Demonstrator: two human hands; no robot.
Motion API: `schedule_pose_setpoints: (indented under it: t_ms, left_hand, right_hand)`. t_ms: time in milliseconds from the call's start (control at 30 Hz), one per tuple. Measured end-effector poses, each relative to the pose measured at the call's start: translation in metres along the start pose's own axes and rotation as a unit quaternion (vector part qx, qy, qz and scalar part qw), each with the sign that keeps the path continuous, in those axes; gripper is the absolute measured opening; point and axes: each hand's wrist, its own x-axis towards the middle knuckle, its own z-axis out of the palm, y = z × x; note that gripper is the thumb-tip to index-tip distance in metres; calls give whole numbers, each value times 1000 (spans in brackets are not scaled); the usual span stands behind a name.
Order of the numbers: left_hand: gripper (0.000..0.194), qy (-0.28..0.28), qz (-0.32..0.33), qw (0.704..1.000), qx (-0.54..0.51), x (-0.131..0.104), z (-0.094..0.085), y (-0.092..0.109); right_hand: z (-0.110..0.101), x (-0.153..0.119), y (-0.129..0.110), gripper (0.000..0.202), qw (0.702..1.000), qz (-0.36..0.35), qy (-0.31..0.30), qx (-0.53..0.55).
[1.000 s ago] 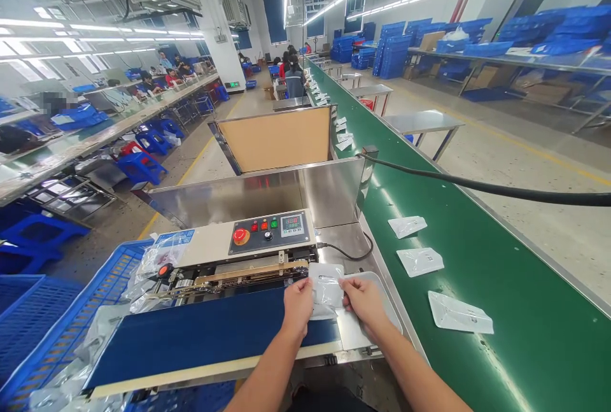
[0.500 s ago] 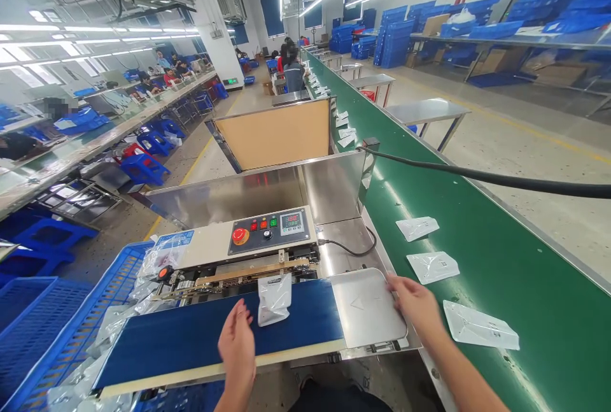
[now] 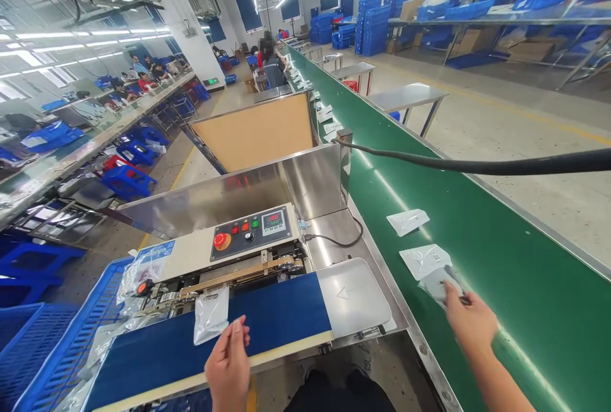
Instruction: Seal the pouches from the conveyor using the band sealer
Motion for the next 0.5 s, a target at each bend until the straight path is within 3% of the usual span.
schedule_pose_setpoints:
  t_ms: [100,167,233,333,400,500]
  left_hand:
    - [64,-113,93,989,6,-16,35,28]
    - [53,-188,151,970,7,-28,60,48]
    - [50,-242,175,954,-7,-39,82,64]
    - [54,-328,177,928,-30,-46,105,77]
    - [58,-373,157,914,-32,-46,111,77]
    - [68,-360,103,926,-48,-44,109,67]
  right_hand:
    - [-7,-50,-53,44,995,-24,-41,84]
    - [-11,-88,-83,54,986,-95,-62,124]
    - [-11,-125,-106,60,964,-170,-136,154]
    - [-2,-167,-125,62,893,-226,-338,191]
    - [5,-182,-129,66,833,-201,-459,236]
    - [14,-189,-125,69,777,-144,-533,302]
